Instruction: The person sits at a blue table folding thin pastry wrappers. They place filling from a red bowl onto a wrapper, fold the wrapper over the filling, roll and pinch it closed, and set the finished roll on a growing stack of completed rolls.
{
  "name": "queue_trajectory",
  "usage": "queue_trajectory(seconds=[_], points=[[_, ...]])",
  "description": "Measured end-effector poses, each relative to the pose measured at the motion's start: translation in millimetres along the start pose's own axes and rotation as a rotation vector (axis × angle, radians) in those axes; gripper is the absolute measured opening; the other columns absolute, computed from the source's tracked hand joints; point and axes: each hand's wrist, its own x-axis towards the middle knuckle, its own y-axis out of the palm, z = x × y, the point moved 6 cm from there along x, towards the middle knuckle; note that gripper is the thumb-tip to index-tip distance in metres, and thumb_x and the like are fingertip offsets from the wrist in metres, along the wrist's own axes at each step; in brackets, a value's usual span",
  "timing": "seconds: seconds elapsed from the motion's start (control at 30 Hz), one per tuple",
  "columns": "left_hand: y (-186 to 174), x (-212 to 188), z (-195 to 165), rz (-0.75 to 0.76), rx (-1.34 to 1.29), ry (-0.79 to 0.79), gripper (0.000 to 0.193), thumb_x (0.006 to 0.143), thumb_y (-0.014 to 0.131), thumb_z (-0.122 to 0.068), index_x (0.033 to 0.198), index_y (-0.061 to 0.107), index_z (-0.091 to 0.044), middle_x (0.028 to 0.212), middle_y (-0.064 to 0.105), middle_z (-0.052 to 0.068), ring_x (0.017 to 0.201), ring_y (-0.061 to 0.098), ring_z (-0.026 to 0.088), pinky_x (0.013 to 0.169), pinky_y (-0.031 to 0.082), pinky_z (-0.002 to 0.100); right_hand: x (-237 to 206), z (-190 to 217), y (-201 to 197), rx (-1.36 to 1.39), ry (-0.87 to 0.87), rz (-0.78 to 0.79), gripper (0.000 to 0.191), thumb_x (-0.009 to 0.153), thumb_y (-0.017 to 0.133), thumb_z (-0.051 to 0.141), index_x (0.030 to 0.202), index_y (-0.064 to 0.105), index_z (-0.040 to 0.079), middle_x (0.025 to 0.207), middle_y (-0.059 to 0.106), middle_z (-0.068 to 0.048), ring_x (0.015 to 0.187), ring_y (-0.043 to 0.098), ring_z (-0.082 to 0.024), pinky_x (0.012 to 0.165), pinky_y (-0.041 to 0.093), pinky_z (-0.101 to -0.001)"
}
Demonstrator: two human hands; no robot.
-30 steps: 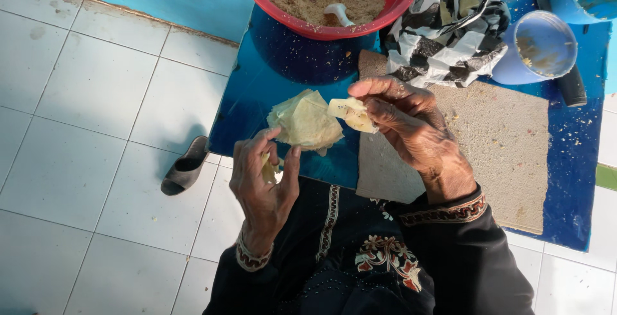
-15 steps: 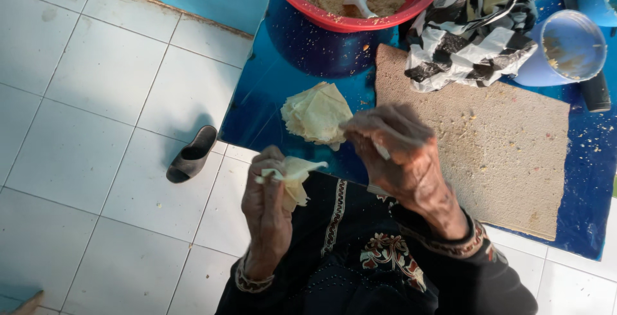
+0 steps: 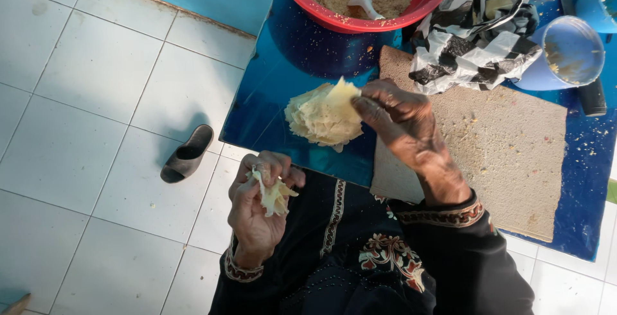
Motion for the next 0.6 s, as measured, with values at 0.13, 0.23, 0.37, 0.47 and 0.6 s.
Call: queue_trajectory(seconds=[0.13, 0.23, 0.37, 0.47, 0.6], points=[[15, 2, -7, 0.135, -0.14, 0.036, 0.018, 0.1, 0.043, -0.02, 0.104, 0.051, -0.004, 0.096, 0.043, 0.008, 0.094, 0.048, 0.022, 0.077, 0.051, 0.039, -2, -19, -7, 0.292, 0.191, -0.032, 0.013, 0.101, 0.07, 0.01, 0.112, 0.074, 0.005, 0.099, 0.071, -0.002, 0.087, 0.06, -0.007, 0.079, 0.051, -0.0245], [14, 4, -8, 0.128, -0.019, 0.072, 0.009, 0.099, 0.047, -0.009, 0.102, 0.054, -0.004, 0.093, 0.043, 0.005, 0.085, 0.047, 0.016, 0.064, 0.049, 0.032, 3, -11, -12, 0.114, 0.002, -0.104, 0.018, 0.098, 0.072, 0.011, 0.116, 0.07, 0.007, 0.109, 0.072, 0.0, 0.089, 0.065, -0.009, 0.076, 0.053, -0.0256], [17, 13, -5, 0.082, 0.652, 0.325, 0.011, 0.1, 0.066, -0.005, 0.102, 0.056, -0.008, 0.088, 0.055, 0.002, 0.069, 0.054, 0.006, 0.051, 0.047, 0.025, 4, 20, -6, -0.742, -0.354, -0.254, 0.021, 0.104, 0.082, 0.012, 0.12, 0.069, 0.012, 0.115, 0.07, 0.001, 0.111, 0.057, -0.021, 0.098, 0.044, -0.0371], [27, 22, 0, 0.038, 1.156, 0.465, 0.021, 0.095, 0.077, -0.009, 0.109, 0.061, -0.008, 0.086, 0.061, 0.003, 0.066, 0.057, 0.007, 0.048, 0.047, 0.022, 4, 35, 8, -0.943, -0.461, -0.171, 0.029, 0.093, 0.086, 0.015, 0.12, 0.075, 0.021, 0.126, 0.069, 0.001, 0.126, 0.042, -0.032, 0.105, 0.032, -0.0471], [39, 30, 1, 0.071, 1.402, 0.587, 0.032, 0.096, 0.076, -0.008, 0.121, 0.058, -0.003, 0.104, 0.07, 0.007, 0.077, 0.06, 0.011, 0.056, 0.049, 0.023, -4, 47, 16, -0.777, -0.44, -0.068, 0.032, 0.081, 0.09, 0.026, 0.11, 0.077, 0.023, 0.129, 0.064, -0.003, 0.126, 0.038, -0.035, 0.106, 0.027, -0.0521]])
